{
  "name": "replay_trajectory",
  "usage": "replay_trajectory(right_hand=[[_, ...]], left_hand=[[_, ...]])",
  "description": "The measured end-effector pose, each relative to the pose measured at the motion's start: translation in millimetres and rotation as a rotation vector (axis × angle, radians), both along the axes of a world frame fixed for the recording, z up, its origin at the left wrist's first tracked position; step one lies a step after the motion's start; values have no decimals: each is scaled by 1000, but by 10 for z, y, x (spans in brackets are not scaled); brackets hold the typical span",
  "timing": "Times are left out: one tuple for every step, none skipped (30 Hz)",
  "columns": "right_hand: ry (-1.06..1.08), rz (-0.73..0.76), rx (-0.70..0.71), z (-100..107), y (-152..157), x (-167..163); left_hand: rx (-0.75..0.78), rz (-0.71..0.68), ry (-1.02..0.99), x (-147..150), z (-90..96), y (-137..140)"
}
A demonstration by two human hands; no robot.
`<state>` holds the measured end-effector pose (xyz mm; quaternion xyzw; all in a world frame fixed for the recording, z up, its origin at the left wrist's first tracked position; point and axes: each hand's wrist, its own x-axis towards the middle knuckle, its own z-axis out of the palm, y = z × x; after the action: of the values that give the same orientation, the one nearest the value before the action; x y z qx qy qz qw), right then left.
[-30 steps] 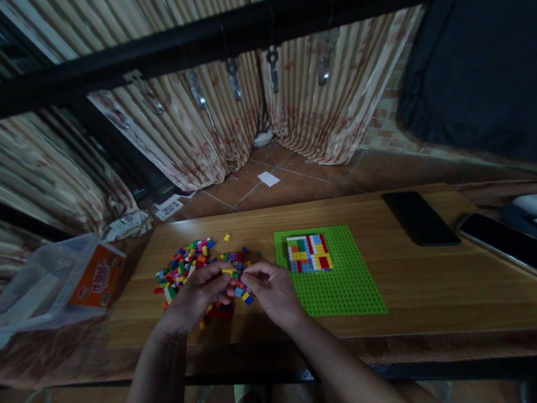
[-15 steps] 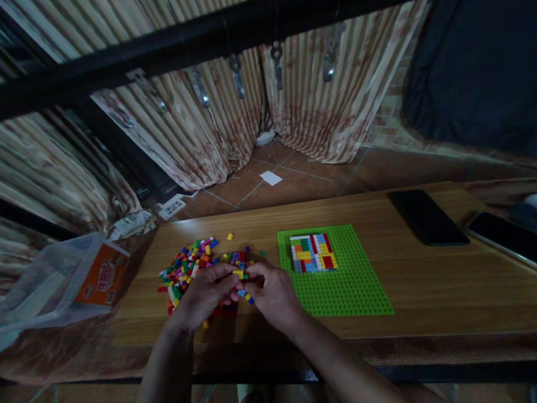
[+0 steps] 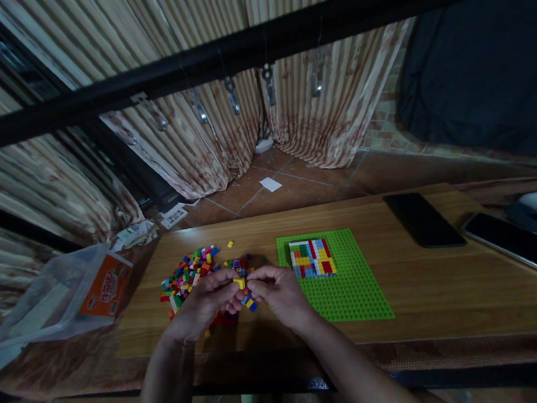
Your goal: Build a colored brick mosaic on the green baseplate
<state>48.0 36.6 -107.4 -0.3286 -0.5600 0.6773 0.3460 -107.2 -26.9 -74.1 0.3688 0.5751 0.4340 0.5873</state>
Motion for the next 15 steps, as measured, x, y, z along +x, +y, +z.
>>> replay_trajectory(right_hand=[[-59, -33, 54, -22, 9, 7], [-134, -60, 130, -48, 16, 11], [-212, -79, 216, -73, 21, 13], [-282, -86, 297, -95, 21, 12], [-334, -77, 361, -114, 19, 9], [-363, -61, 398, -130, 14, 4], [-371, -43, 406, -142, 9, -3], [-361, -29, 390, -150, 6, -11], [-336, -22, 356, -154, 4, -20], [-296, -21, 306, -156, 6, -28], [-243, -21, 246, -153, 9, -36], [-185, -17, 179, -146, 14, -42], [-129, -9, 115, -134, 19, -48], [-78, 1, 60, -119, 21, -52], [-36, 14, 16, -99, 22, -55]], left_hand=[[-4, 6, 4, 1, 7, 2], [-11, 18, 17, 3, 13, 4], [-20, 31, 36, 7, 15, 7], [-30, 41, 59, 13, 15, 10], [-39, 45, 82, 20, 12, 13], [-46, 44, 103, 27, 6, 15], [-50, 40, 124, 34, -2, 17], [-49, 36, 141, 40, -10, 18], [-46, 35, 155, 44, -18, 18], [-42, 37, 166, 47, -24, 19], [-39, 40, 172, 50, -27, 19], [-33, 45, 172, 53, -28, 20], [-27, 47, 165, 57, -27, 21], [-21, 48, 154, 63, -26, 23], [-12, 48, 139, 71, -27, 25]])
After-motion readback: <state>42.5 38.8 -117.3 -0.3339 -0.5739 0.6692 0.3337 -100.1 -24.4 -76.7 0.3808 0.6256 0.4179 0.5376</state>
